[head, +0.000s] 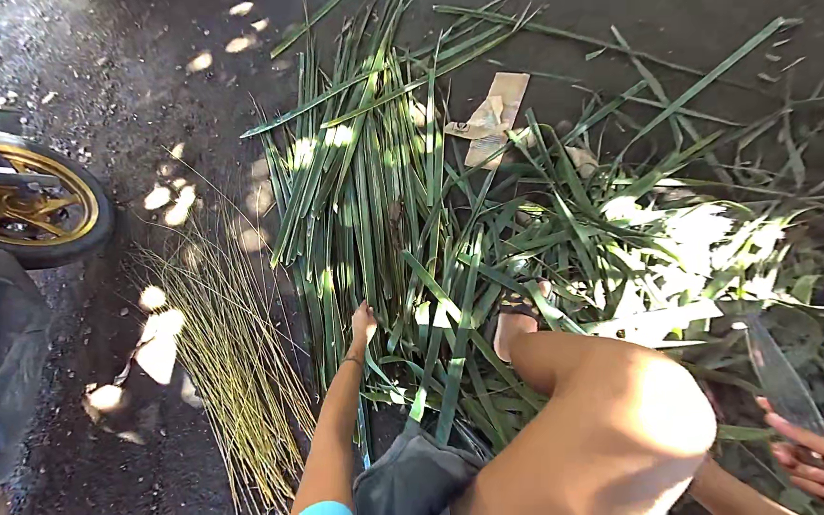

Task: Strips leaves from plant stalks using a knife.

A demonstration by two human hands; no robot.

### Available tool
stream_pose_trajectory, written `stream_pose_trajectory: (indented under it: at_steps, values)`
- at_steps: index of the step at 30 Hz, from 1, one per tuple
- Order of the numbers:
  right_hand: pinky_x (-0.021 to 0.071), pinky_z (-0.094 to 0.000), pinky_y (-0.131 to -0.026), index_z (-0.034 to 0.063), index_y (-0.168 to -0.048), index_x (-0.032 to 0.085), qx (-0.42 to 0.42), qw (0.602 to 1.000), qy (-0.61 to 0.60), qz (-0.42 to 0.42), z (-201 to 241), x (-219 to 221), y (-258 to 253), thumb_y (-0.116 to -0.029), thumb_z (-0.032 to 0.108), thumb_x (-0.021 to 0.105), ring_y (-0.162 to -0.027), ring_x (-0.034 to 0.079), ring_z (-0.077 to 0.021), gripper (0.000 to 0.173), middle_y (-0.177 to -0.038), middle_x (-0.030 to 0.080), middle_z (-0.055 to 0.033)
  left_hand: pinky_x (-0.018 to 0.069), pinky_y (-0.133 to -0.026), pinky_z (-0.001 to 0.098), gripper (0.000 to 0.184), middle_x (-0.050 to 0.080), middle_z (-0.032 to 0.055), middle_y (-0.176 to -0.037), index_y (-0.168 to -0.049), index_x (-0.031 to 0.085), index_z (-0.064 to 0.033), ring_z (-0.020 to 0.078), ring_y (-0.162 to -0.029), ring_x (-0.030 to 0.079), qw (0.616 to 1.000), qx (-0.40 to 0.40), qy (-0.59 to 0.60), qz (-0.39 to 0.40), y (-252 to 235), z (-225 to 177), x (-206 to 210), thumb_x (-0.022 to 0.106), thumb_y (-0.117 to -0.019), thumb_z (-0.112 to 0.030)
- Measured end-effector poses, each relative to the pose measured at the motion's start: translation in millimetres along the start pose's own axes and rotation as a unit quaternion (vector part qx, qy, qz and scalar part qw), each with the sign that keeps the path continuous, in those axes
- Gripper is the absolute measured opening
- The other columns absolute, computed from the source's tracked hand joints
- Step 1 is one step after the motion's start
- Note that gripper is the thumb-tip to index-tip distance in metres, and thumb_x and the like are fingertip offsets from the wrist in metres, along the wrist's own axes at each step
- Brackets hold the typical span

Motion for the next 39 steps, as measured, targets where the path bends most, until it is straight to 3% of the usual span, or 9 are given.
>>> stream_pose_trajectory:
  at_steps: [3, 7, 20, 24, 27, 28, 30, 32, 39]
  values:
    - [0.0324, -0.012, -0.038, 0.0179, -0.133, 0.048, 0.091, 0.972, -0.137, -0.17, -52, -32, -34, -0.1103, 0.025, 0.044, -0.041, 0.04, 0.0039, 0.024, -0.06, 0.048, 0.01, 0.0469, -0.104, 0.0587, 0.046, 0.063, 0.0239, -0.133, -0.136, 0.06, -0.0025, 0.039, -0.125, 0.061, 0.991, -0.126, -0.047, 0.01, -3, 5, 3, 0.037, -0.1121, -0.034]
    - [0.0313, -0.0126, -0.037, 0.0201, -0.141, 0.046, 0.119, 0.965, -0.117, -0.204, -52, -27, -40, -0.11, 0.026, 0.046, -0.04, 0.039, 0.0027, 0.031, -0.061, 0.048, 0.0093, 0.049, -0.098, 0.0603, 0.043, 0.071, 0.0136, -0.124, -0.128, 0.07, -0.014, 0.0336, -0.118, 0.066, 0.984, -0.159, -0.073, 0.043, -1, 27, 4, 0.047, -0.1076, -0.044]
    - [0.0326, -0.013, -0.036, 0.0194, -0.147, 0.044, 0.1, 0.973, -0.109, -0.174, -51, -12, -54, -0.1098, 0.02, 0.045, -0.041, 0.041, 0.0019, 0.037, -0.066, 0.052, 0.0077, 0.0307, -0.118, 0.0564, 0.035, 0.058, 0.0136, -0.146, -0.124, 0.074, -0.0162, 0.0324, -0.138, 0.051, 0.927, 0.317, -0.197, 0.022, 49, -4, 50, 0.053, -0.0981, -0.003]
    - [0.0343, -0.0139, -0.039, 0.0177, -0.146, 0.043, 0.089, 0.979, -0.107, -0.146, -54, -20, -47, -0.1095, 0.02, 0.045, -0.042, 0.042, 0.002, 0.036, -0.062, 0.051, 0.0097, 0.0399, -0.116, 0.0503, 0.033, 0.052, 0.0276, -0.145, -0.131, 0.063, 0.0028, 0.0414, -0.138, 0.049, 0.975, 0.118, -0.056, -0.178, 17, -1, -5, 0.048, -0.1038, -0.008]
    - [0.0406, -0.0084, -0.049, 0.0017, -0.141, 0.033, 0.029, 0.992, -0.12, -0.032, -2, 11, -22, -0.1102, 0.007, 0.03, -0.052, 0.048, 0.0068, 0.032, -0.071, 0.051, 0.0077, 0.0411, -0.113, 0.054, 0.052, 0.039, 0.0309, -0.155, -0.154, 0.043, -0.0071, 0.0468, -0.14, 0.045, 0.983, -0.028, -0.01, -0.182, -20, 24, -41, 0.055, -0.1056, -0.02]
    - [0.0278, -0.0058, -0.047, 0.001, -0.123, 0.046, 0.109, 0.959, -0.088, -0.246, 46, 58, -7, -0.108, 0.002, 0.034, -0.047, 0.032, 0.006, 0.019, -0.068, 0.037, 0.0052, 0.0413, -0.113, 0.0549, 0.058, 0.041, 0.0307, -0.154, -0.159, 0.036, -0.009, 0.0461, -0.138, 0.047, 0.988, -0.055, -0.015, -0.147, -31, 32, -46, 0.056, -0.1056, -0.023]
    - [0.0257, -0.0073, -0.048, -0.0021, -0.119, 0.043, 0.153, 0.942, -0.077, -0.29, 73, 78, -5, -0.1067, -0.001, 0.036, -0.05, 0.029, 0.004, 0.015, -0.075, 0.034, 0.0028, 0.0424, -0.112, 0.0555, 0.065, 0.052, 0.0289, -0.146, -0.16, 0.03, -0.0071, 0.0434, -0.133, 0.054, 0.99, -0.103, -0.024, -0.094, -45, 39, -51, 0.059, -0.1044, -0.024]
    - [0.0389, -0.0102, -0.047, 0.0023, -0.138, 0.038, 0.05, 0.989, -0.123, -0.068, -2, 13, -34, -0.1093, 0.008, 0.036, -0.05, 0.046, 0.0051, 0.029, -0.07, 0.049, 0.0065, 0.0459, -0.108, 0.055, 0.053, 0.062, 0.0252, -0.135, -0.15, 0.045, -0.0029, 0.0399, -0.127, 0.059, 0.986, -0.143, -0.019, -0.088, -50, 37, -49, 0.06, -0.1031, -0.021]
    - [0.0352, -0.0152, -0.036, 0.0195, -0.149, 0.043, 0.075, 0.973, -0.121, -0.181, -23, -4, -59, -0.1078, 0.018, 0.049, -0.04, 0.043, -0.0002, 0.041, -0.061, 0.05, 0.0062, 0.0484, -0.106, 0.0546, 0.042, 0.059, 0.026, -0.136, -0.134, 0.058, 0.0025, 0.0383, -0.128, 0.058, 0.987, -0.114, -0.103, -0.042, -31, 13, -36, 0.059, -0.0961, -0.015]
Point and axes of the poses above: each hand's wrist, its own y-axis away from the middle knuckle, its own x-axis out of the palm, z = x × y, the point moved 4 cm from there along -y, towards the middle knuckle
